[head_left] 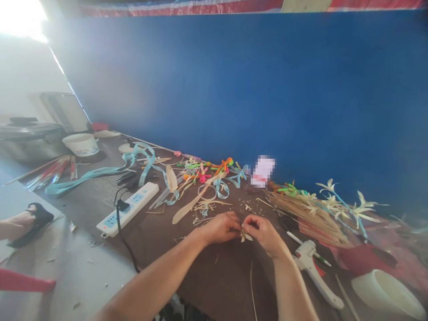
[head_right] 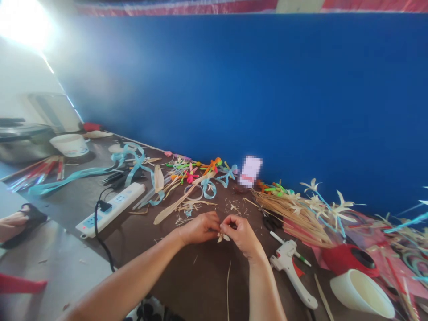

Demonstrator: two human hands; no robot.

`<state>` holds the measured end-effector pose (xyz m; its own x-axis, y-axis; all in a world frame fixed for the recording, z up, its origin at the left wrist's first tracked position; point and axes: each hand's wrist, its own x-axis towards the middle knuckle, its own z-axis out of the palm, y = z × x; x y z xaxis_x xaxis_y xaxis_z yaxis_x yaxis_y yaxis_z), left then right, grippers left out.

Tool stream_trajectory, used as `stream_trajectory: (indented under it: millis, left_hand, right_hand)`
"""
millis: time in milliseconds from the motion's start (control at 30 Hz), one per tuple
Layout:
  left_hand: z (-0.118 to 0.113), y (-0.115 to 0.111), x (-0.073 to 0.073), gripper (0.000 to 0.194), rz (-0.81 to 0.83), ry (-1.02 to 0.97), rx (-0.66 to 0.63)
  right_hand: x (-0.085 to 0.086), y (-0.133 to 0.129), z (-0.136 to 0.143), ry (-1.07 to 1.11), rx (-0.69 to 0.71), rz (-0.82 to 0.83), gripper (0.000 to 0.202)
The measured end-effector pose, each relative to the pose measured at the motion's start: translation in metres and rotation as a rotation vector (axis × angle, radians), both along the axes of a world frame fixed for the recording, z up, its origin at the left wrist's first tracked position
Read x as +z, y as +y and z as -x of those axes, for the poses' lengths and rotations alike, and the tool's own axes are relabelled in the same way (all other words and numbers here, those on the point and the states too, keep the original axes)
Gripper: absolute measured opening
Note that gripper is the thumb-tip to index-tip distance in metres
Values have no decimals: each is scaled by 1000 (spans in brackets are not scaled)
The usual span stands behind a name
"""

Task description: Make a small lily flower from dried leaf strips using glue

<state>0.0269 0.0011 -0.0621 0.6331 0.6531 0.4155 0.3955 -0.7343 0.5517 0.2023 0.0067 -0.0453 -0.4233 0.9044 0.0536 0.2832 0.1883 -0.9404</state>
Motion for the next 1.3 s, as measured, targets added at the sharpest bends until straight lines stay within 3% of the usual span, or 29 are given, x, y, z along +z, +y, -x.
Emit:
stream_trajectory:
  millis: [267, 633, 833, 1100, 1300]
  left_hand:
    - [1, 2, -3, 18, 59, -35, -27]
    - [-3, 2, -6, 23, 89, -140, 6]
    - [-2, 3, -7, 24, 107, -195, 29]
    - [-2, 2, -3, 22, 106, -205, 14]
    - [0, 3, -1, 21, 155, -176, 13]
  right_hand:
    - [-2, -1, 2, 11, 15, 55, 20]
    - [-3, -3, -1, 234, -36, 301, 31]
    - [0, -3, -2, 174, -10, 266, 18]
    - [-5, 0, -2, 210, -41, 335, 21]
    - [4, -5, -2, 201, 2, 265, 16]
